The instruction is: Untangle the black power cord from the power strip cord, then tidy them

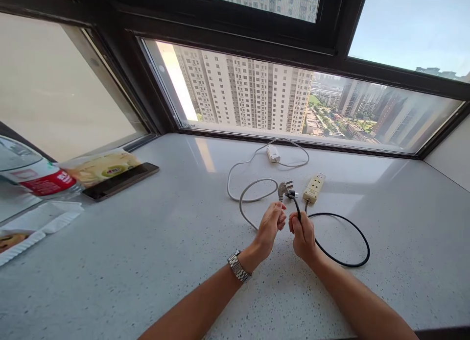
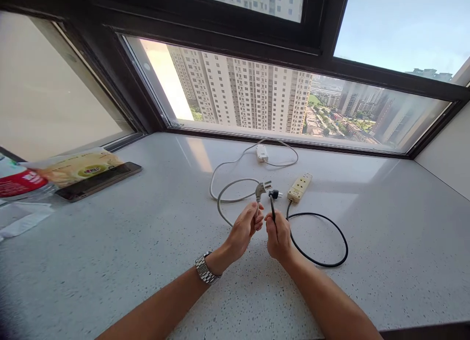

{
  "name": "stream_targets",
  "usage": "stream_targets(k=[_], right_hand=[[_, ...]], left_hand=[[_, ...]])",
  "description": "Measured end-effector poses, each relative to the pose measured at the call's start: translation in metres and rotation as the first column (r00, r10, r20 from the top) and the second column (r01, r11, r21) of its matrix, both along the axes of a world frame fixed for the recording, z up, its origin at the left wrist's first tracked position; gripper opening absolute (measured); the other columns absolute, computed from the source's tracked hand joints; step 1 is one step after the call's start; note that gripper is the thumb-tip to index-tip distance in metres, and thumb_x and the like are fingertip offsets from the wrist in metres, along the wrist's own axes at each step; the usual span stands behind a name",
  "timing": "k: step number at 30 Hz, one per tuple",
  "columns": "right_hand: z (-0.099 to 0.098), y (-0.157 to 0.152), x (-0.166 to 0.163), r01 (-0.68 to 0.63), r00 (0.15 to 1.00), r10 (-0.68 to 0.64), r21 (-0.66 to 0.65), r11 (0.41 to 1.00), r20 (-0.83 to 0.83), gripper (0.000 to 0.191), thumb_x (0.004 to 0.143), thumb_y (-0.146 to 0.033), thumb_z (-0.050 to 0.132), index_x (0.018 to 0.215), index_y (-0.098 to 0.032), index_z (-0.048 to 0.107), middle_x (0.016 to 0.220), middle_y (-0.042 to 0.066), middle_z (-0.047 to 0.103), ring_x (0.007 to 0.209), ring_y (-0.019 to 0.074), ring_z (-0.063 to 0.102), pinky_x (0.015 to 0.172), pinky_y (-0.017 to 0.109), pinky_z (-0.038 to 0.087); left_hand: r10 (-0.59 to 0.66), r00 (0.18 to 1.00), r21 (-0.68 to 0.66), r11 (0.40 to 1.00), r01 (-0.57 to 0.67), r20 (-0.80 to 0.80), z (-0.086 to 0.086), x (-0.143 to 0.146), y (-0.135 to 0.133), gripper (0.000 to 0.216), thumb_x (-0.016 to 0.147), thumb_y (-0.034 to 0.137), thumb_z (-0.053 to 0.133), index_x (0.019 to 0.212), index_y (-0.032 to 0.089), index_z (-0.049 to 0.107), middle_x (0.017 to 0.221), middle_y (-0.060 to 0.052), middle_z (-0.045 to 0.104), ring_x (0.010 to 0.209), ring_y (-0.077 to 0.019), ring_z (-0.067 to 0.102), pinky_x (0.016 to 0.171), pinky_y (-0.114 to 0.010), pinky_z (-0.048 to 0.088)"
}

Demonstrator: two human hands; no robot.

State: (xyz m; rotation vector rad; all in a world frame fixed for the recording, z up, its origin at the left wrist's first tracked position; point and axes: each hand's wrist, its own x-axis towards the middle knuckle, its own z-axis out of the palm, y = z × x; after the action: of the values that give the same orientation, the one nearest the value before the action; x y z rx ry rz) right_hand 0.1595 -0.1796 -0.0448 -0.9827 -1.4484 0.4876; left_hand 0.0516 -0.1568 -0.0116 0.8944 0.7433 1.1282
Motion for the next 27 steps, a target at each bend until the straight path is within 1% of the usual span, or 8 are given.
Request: stream_targets(k=[5,10,13,17,20,22,25,27], right_hand=[[0.008,-0.004,0.001,-0.082,0.948,0.018,0.186,0.979,0.319,0.027,0.097,-0.029,0.030,0.075,-0.021,0.044,0.069,0.004,0.051,0.062,0.0167,0.047,0.058,0.030,0.041],[0.018,0.001,-0.005,-0.134,0.837,0.008,0.191,0.972,0.547,0.029,0.098,-0.025,0.031,0.076,-0.020,0.049,0.077,0.007,0.057,0.070,0.0183,0.050,0.064,0.030,0.042],[0.019,0.000,-0.005,-0.122,0.823,0.005,0.167,0.978,0.568,0.027,0.098,-0.027,0.032,0.087,-0.019,0.056,0.085,0.009,0.059,0.071,0.0169,0.052,0.063,0.028,0.043],[0.013,-0.002,-0.003,-0.111,0.841,0.028,0.122,0.986,0.540,0.026,0.097,-0.029,0.036,0.092,-0.019,0.059,0.086,0.007,0.059,0.063,0.0129,0.053,0.058,0.025,0.043],[0.006,-0.001,-0.004,-0.087,0.894,0.044,0.077,0.993,0.447,0.022,0.094,-0.034,0.044,0.104,-0.019,0.057,0.096,0.009,0.058,0.070,0.0142,0.057,0.055,0.024,0.045],[0.002,-0.001,-0.006,-0.060,0.924,0.042,0.036,0.998,0.381,0.036,0.089,-0.039,0.053,0.119,-0.018,0.050,0.110,0.014,0.055,0.082,0.0181,0.059,0.053,0.025,0.047],[0.001,0.001,-0.015,-0.022,0.923,0.014,0.018,1.000,0.383,0.061,0.080,-0.044,0.061,0.130,-0.016,0.040,0.126,0.019,0.048,0.106,0.0262,0.054,0.069,0.034,0.053],[0.003,0.002,-0.026,-0.074,0.903,0.043,0.056,0.996,0.428,0.053,0.078,-0.043,0.061,0.122,-0.017,0.048,0.122,0.016,0.053,0.112,0.0280,0.050,0.086,0.042,0.049]], left_hand=[[-0.034,0.999,-0.130,0.991,0.037,0.026,0.008,0.012,0.003,0.051,0.067,0.063,0.067,0.081,0.015,0.062,0.062,0.003,0.045,0.055,-0.0089,0.042,0.051,-0.021,0.037],[0.002,0.984,-0.250,0.967,0.043,0.179,0.030,-0.004,0.024,0.028,0.073,0.037,0.071,0.071,0.013,0.056,0.065,0.002,0.049,0.053,-0.0069,0.044,0.048,-0.018,0.037],[0.039,0.960,-0.254,0.967,0.034,0.277,0.049,-0.014,0.035,0.022,0.081,0.029,0.063,0.070,0.015,0.050,0.059,0.004,0.044,0.049,-0.0071,0.042,0.044,-0.019,0.035],[0.122,0.914,-0.214,0.976,-0.040,0.386,0.076,-0.032,0.040,0.030,0.090,0.036,0.054,0.069,0.018,0.044,0.050,0.008,0.025,0.042,-0.0070,0.034,0.044,-0.020,0.035],[0.128,0.889,-0.197,0.979,-0.043,0.439,0.089,-0.045,0.031,0.036,0.094,0.041,0.046,0.067,0.018,0.041,0.049,0.009,0.019,0.038,-0.0054,0.027,0.041,-0.018,0.032],[0.087,0.892,-0.188,0.982,-0.003,0.443,0.093,-0.049,0.019,0.040,0.094,0.045,0.044,0.065,0.018,0.039,0.049,0.009,0.017,0.035,-0.0046,0.019,0.037,-0.017,0.026],[-0.002,0.914,-0.193,0.977,0.088,0.407,0.095,-0.046,-0.003,0.049,0.089,0.056,0.046,0.059,0.019,0.033,0.048,0.008,0.014,0.034,-0.0043,0.011,0.032,-0.017,0.018],[-0.055,0.916,-0.210,0.966,0.149,0.396,0.097,-0.042,-0.015,0.053,0.087,0.059,0.046,0.056,0.019,0.028,0.047,0.008,0.013,0.034,-0.0042,0.008,0.031,-0.018,0.014]])
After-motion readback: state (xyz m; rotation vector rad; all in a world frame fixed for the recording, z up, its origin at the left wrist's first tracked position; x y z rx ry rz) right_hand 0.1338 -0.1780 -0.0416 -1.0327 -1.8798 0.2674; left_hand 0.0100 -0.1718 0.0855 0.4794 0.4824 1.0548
